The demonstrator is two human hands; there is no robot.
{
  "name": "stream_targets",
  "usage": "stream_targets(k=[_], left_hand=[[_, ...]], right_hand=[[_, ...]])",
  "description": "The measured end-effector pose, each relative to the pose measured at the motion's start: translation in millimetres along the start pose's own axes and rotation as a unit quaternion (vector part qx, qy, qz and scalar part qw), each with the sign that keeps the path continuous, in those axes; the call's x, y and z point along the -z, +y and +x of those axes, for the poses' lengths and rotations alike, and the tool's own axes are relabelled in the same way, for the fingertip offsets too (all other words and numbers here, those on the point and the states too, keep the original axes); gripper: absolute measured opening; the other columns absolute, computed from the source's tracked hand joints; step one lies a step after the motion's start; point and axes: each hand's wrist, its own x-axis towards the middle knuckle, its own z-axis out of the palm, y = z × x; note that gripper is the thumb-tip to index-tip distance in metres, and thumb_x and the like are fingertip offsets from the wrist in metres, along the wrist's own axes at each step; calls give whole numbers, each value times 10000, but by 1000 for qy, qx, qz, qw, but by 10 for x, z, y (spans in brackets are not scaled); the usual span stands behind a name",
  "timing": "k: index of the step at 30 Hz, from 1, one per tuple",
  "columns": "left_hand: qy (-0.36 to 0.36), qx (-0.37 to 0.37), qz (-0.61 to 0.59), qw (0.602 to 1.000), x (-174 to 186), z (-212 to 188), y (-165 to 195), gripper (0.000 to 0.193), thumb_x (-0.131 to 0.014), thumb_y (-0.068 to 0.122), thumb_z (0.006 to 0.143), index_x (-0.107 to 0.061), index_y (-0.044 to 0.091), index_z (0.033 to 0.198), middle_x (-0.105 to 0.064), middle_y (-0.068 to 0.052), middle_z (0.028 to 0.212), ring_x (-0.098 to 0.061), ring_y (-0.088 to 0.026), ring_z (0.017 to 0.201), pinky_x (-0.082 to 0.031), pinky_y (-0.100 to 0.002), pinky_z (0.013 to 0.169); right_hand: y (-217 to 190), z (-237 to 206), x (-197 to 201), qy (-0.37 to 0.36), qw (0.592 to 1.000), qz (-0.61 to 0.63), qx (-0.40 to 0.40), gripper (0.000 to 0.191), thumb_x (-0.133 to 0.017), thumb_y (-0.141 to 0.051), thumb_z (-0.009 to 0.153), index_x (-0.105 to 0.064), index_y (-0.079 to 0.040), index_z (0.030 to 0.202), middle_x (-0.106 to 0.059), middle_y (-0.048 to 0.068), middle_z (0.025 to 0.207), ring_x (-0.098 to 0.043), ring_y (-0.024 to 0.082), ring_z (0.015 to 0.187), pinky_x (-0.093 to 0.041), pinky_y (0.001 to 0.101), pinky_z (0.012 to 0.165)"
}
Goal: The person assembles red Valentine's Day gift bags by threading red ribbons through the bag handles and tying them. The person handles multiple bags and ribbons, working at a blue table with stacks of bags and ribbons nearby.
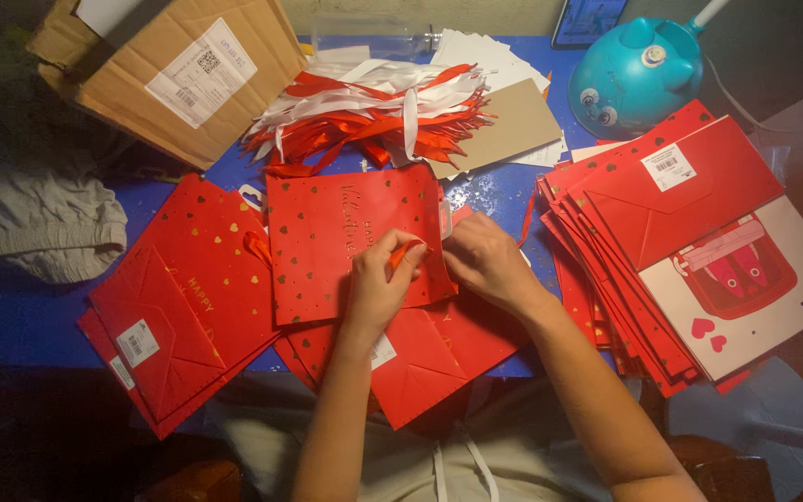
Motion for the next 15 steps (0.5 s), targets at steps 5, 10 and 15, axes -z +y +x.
stream_targets(k=[5,10,15], left_hand=[[32,78,-111,990,7,58,-62,195,-576,236,1026,-598,43,1043,-735,-70,862,-748,-129,732,-616,-269,641],[15,14,-118,993,13,29,-48,184,-661,169,995,-673,7,1081,-750,-53,959,-720,-103,845,-607,-250,731],[-1,-4,-81,997,-16,-12,-8,125,-702,80,970,-747,-9,1046,-754,-57,944,-699,-93,863,-576,-236,790]], right_hand=[[-37,8,19,-2,1000,7,-15,202,-731,-78,850,-674,-54,1043,-624,108,885,-580,310,900,-498,408,799],[-39,13,24,2,1000,13,14,226,-721,-69,847,-683,-55,1069,-637,104,906,-579,312,897,-498,407,808],[-2,4,8,2,1000,9,11,207,-728,-78,853,-681,-57,1053,-635,108,908,-585,313,913,-504,409,817]])
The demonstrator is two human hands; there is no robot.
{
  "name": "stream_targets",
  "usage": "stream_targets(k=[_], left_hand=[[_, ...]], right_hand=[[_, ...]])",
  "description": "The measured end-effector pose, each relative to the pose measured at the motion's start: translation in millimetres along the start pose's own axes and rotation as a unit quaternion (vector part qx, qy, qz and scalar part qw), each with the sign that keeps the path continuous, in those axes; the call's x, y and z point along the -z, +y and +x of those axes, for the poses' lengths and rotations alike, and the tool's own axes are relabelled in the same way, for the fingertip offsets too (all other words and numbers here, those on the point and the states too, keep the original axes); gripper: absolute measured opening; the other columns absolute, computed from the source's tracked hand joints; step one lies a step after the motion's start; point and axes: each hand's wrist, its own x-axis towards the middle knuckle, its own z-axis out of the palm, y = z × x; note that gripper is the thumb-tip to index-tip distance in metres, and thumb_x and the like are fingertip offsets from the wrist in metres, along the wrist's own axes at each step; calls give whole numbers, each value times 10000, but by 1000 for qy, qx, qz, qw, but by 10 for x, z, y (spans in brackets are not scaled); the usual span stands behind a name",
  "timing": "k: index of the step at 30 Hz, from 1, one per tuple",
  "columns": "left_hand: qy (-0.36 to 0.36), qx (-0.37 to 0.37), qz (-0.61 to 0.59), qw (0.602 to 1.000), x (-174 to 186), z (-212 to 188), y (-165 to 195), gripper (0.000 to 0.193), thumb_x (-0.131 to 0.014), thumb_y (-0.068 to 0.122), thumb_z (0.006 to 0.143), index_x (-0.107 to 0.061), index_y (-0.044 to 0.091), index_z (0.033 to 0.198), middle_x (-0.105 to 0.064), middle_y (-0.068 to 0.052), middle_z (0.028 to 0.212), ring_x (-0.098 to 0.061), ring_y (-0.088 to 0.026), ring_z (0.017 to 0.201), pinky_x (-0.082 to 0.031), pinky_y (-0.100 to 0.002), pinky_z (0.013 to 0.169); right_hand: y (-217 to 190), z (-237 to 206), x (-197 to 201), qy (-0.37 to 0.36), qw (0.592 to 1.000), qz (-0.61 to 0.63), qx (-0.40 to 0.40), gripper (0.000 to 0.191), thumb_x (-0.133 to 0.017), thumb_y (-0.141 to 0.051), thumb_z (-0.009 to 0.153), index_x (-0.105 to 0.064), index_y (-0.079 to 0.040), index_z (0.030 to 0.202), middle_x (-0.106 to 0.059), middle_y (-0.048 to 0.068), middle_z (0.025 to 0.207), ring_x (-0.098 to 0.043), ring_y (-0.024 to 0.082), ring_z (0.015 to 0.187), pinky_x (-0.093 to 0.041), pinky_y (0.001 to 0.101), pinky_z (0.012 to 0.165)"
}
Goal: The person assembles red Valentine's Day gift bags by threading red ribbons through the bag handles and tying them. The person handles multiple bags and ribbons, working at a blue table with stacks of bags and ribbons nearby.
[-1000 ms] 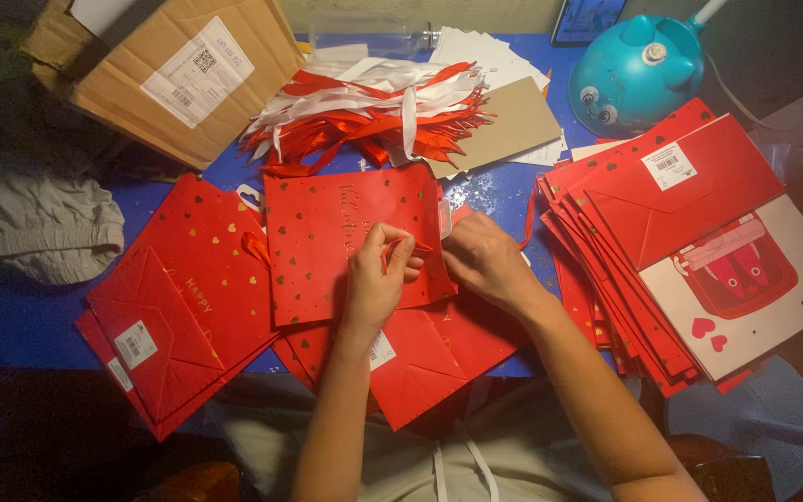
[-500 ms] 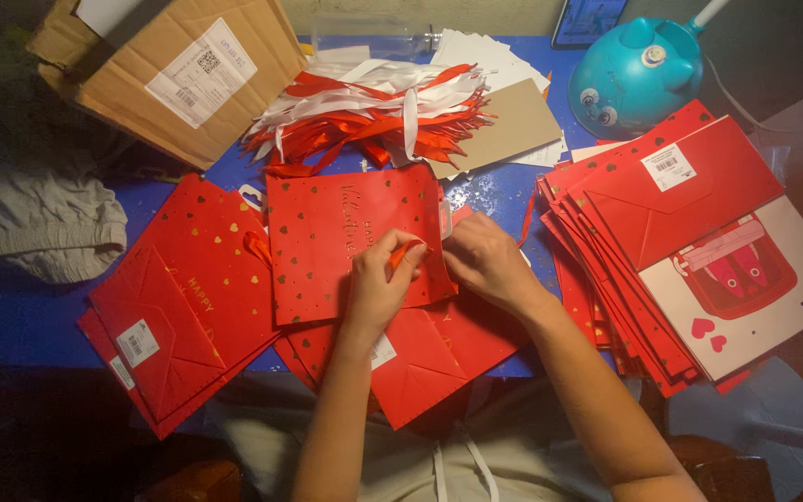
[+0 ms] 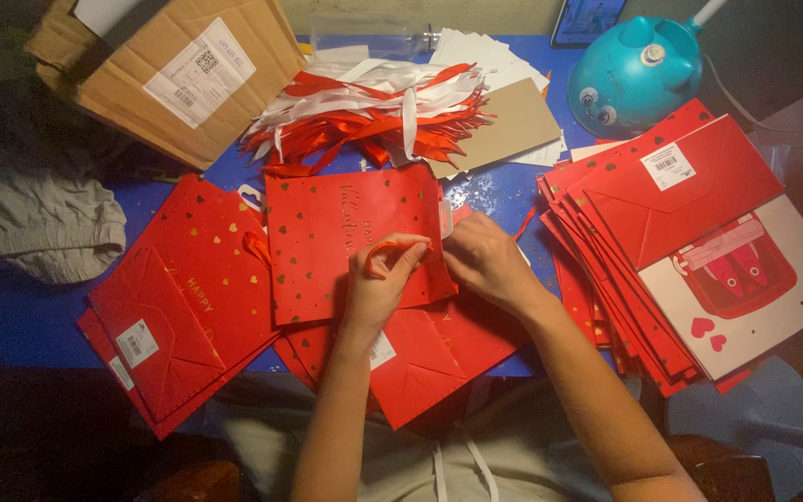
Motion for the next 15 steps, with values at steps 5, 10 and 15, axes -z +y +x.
stream_targets(k=[5,10,15], left_hand=[[-54,28,-102,993,59,3,29,95,-685,58,987,-723,-25,1011,-760,-61,967,-718,-103,919,-588,-248,859],[-62,100,-142,983,77,3,-2,105,-654,87,987,-688,-12,988,-748,-69,932,-721,-123,874,-625,-284,838],[-49,19,-96,994,58,20,-105,161,-592,151,1086,-623,4,1029,-690,-60,919,-663,-112,858,-571,-270,799]], right_hand=[[0,-18,24,-5,1000,12,-3,226,-714,-101,858,-696,-56,1079,-674,110,963,-603,314,963,-511,406,842],[-8,-20,133,-80,994,65,-34,220,-685,-135,852,-708,-71,1061,-704,85,958,-613,292,984,-493,421,922],[-22,-17,136,-92,993,69,-31,241,-678,-134,832,-715,-85,1065,-709,82,983,-610,301,1018,-474,427,972]])
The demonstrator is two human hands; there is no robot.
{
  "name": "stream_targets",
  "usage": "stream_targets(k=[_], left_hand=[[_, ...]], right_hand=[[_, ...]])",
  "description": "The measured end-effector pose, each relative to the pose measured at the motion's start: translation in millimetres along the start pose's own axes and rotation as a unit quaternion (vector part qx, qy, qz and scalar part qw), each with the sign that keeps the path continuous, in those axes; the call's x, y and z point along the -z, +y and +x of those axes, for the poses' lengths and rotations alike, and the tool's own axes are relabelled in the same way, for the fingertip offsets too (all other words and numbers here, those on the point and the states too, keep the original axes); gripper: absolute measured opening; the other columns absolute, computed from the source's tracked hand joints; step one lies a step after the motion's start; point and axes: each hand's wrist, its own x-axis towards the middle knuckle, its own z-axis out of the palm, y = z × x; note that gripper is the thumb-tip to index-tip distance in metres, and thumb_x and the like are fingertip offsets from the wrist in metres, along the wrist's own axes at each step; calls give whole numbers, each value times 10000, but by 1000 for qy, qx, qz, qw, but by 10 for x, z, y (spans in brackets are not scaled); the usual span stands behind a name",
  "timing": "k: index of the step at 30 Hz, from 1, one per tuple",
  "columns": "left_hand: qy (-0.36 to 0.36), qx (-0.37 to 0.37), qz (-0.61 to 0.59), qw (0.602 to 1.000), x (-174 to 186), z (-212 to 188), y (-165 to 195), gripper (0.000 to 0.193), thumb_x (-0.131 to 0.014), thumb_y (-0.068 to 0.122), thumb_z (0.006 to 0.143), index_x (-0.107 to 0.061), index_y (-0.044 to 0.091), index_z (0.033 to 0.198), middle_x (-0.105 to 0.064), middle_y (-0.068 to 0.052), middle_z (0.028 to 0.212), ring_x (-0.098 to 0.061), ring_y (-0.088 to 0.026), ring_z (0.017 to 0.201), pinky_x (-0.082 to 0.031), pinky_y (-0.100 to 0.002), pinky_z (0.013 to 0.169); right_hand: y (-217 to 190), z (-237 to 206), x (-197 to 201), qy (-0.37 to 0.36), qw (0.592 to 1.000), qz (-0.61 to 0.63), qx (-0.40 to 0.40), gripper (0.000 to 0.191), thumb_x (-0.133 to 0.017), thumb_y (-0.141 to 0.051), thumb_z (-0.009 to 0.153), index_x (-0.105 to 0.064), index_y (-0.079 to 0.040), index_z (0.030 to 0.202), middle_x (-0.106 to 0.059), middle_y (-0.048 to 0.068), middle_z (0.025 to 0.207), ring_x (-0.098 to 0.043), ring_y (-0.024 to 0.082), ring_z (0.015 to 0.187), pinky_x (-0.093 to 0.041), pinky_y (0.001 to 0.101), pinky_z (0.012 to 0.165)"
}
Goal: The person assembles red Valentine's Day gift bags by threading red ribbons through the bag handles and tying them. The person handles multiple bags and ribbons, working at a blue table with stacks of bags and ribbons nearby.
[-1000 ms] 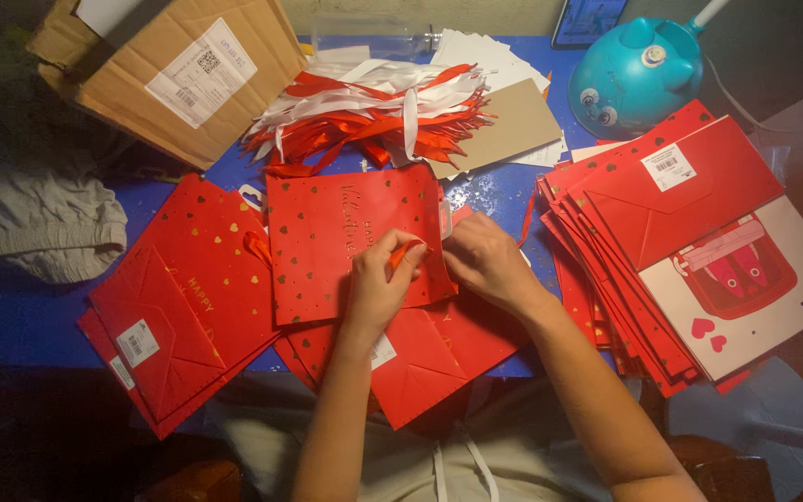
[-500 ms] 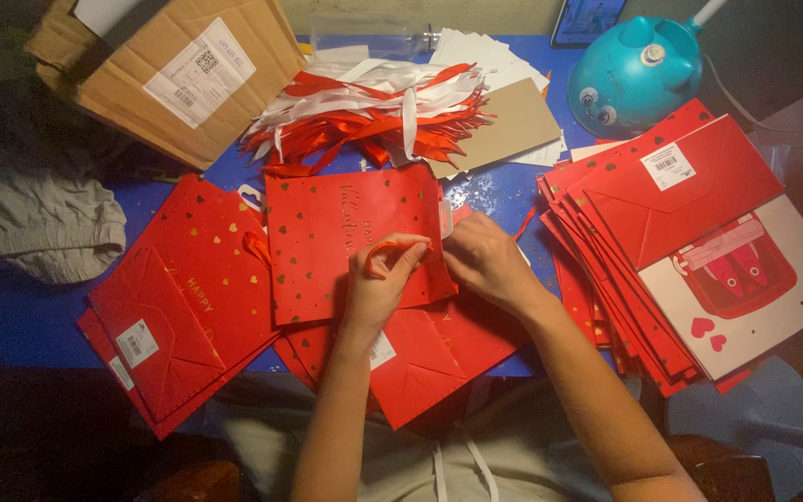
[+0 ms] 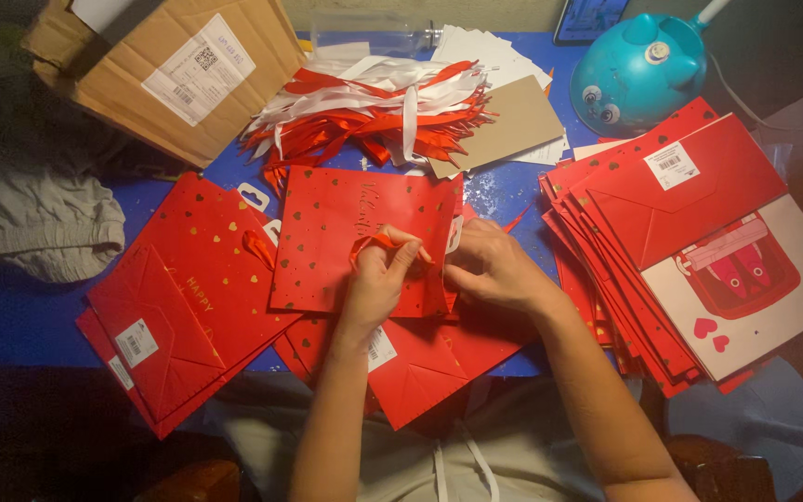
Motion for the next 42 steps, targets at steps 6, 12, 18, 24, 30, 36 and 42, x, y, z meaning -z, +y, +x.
stream_targets(k=[6,12,18,24,30,36,42], left_hand=[[67,-7,-20,998,28,56,18,216,-590,221,1065,-637,12,1097,-722,-59,929,-719,-125,868,-586,-276,809],[-11,58,119,991,-68,-33,302,390,-766,211,903,-667,40,1240,-727,-33,1087,-672,-111,965,-542,-291,831],[-51,9,179,983,-59,-66,458,337,-771,81,865,-686,53,1190,-742,-55,1061,-700,-126,994,-559,-291,881],[-17,17,180,983,-59,-56,259,130,-724,57,925,-703,19,1047,-754,-62,991,-724,-124,919,-576,-292,828],[12,16,42,999,-38,39,134,104,-583,75,1013,-570,11,1094,-767,-72,1020,-745,-126,934,-625,-294,880],[-22,-19,133,991,-59,-58,309,218,-732,73,924,-676,-3,1120,-737,-84,1091,-707,-148,990,-570,-299,866],[-38,-6,159,987,-72,-56,339,129,-741,92,911,-737,17,1015,-761,-61,1001,-754,-133,913,-593,-284,818]], right_hand=[[-19,28,7,7,1000,-11,-7,286,-675,-119,820,-719,-97,1101,-699,110,1049,-626,313,1038,-481,419,977],[-110,36,39,28,999,17,10,377,-652,-99,833,-697,-82,1207,-701,122,1082,-618,328,1020,-485,422,939],[-99,38,34,44,998,-1,-35,268,-619,-84,869,-717,-82,1118,-720,109,979,-581,306,878,-497,400,834],[-24,26,25,63,997,-25,-24,204,-622,-92,860,-692,-47,1046,-698,116,946,-577,310,902,-500,401,837],[-30,29,41,60,998,-28,-9,219,-620,-136,886,-694,-44,1070,-700,116,999,-575,308,928,-489,408,866],[-52,19,47,57,998,-21,3,247,-612,-163,900,-723,-71,1101,-698,114,998,-571,307,926,-483,414,862],[-11,6,68,52,998,-21,-2,217,-636,-221,925,-675,-41,1041,-670,128,960,-548,323,909,-474,424,852]])
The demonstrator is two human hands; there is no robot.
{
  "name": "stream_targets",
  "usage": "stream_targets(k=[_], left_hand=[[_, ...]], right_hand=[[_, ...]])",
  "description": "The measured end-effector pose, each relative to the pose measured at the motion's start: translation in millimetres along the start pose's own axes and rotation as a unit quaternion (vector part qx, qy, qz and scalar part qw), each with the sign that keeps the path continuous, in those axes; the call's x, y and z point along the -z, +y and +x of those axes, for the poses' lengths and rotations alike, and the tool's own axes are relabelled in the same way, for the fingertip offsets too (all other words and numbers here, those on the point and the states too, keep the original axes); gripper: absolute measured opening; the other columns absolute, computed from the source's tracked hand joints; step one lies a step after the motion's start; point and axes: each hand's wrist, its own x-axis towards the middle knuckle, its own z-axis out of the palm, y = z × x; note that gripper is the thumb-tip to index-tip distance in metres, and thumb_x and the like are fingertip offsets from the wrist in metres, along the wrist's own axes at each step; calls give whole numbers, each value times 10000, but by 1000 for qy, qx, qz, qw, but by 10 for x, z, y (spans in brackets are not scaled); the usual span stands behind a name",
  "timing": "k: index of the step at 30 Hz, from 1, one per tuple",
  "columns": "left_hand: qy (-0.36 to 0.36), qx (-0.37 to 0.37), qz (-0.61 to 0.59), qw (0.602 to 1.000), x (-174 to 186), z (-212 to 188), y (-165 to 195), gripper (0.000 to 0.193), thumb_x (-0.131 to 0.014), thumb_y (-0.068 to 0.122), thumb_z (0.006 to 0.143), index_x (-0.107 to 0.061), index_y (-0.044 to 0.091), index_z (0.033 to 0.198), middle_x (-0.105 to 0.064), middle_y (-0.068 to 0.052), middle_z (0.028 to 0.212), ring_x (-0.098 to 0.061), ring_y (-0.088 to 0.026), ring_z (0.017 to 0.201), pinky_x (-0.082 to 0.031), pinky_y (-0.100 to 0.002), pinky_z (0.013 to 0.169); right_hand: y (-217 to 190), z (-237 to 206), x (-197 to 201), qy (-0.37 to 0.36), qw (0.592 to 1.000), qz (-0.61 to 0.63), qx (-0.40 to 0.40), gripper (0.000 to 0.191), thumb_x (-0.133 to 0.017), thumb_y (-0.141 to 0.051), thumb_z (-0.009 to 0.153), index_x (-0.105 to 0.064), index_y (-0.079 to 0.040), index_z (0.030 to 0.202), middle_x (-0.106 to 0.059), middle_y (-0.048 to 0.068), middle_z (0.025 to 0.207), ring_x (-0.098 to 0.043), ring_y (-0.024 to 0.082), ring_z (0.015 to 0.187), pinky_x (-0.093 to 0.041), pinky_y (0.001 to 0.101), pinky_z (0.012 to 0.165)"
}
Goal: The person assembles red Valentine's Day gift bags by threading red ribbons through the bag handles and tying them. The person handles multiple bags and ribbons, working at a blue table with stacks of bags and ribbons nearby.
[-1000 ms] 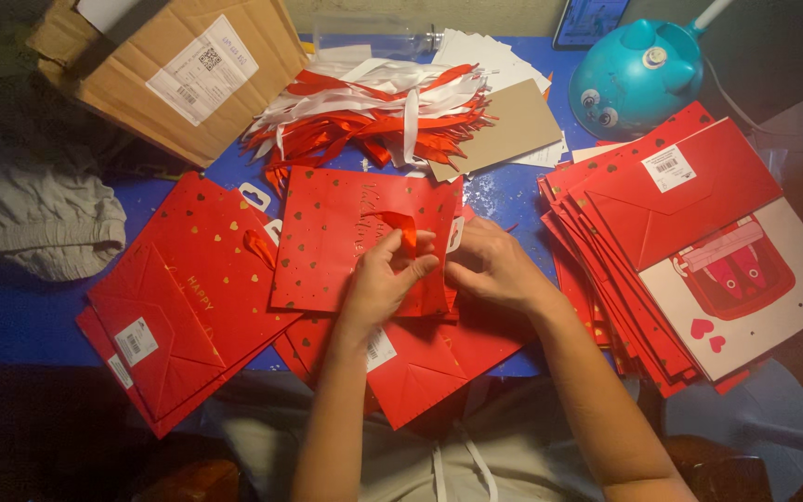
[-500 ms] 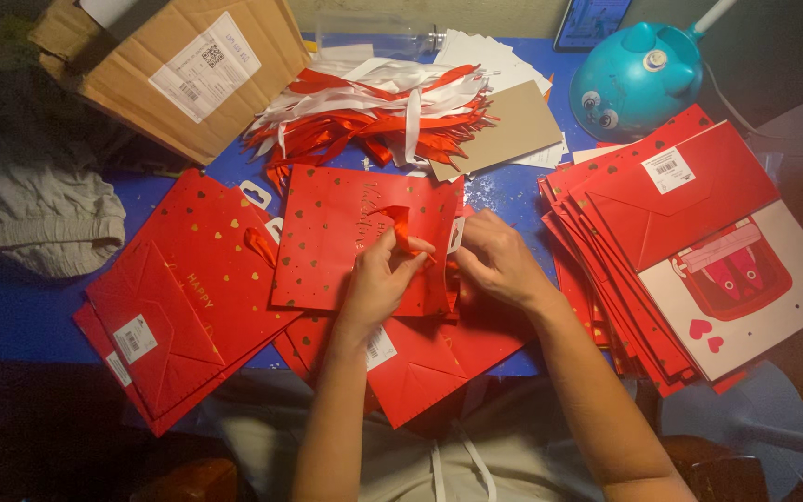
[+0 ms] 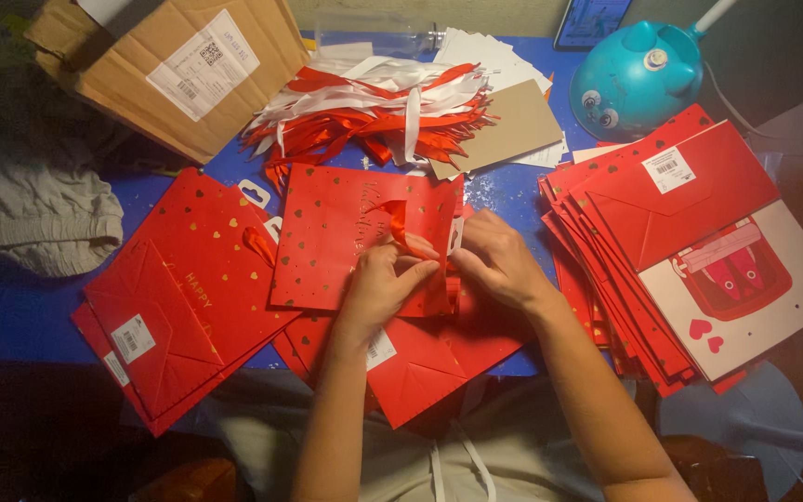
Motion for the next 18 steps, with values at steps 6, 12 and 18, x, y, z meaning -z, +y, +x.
stream_targets(k=[6,12,18], left_hand=[[96,-12,29,995,-49,34,-163,103,-734,109,942,-733,12,977,-764,-46,873,-718,-106,820,-571,-270,756],[126,-26,-58,990,4,32,-130,153,-749,136,943,-724,18,1038,-750,-23,904,-665,-77,807,-543,-252,741],[56,18,-84,995,-11,23,-106,203,-721,113,954,-753,-20,1105,-765,-64,924,-652,-109,817,-532,-270,748]], right_hand=[[-9,7,-62,31,999,-25,-12,193,-682,-192,875,-689,-31,982,-670,124,886,-567,308,856,-484,418,796],[12,11,-81,30,999,-31,-30,145,-668,-164,874,-676,-26,917,-633,120,803,-555,298,827,-477,412,759],[33,2,-82,32,999,-15,-18,139,-646,-162,868,-669,-26,889,-633,115,805,-558,295,837,-481,412,754]])
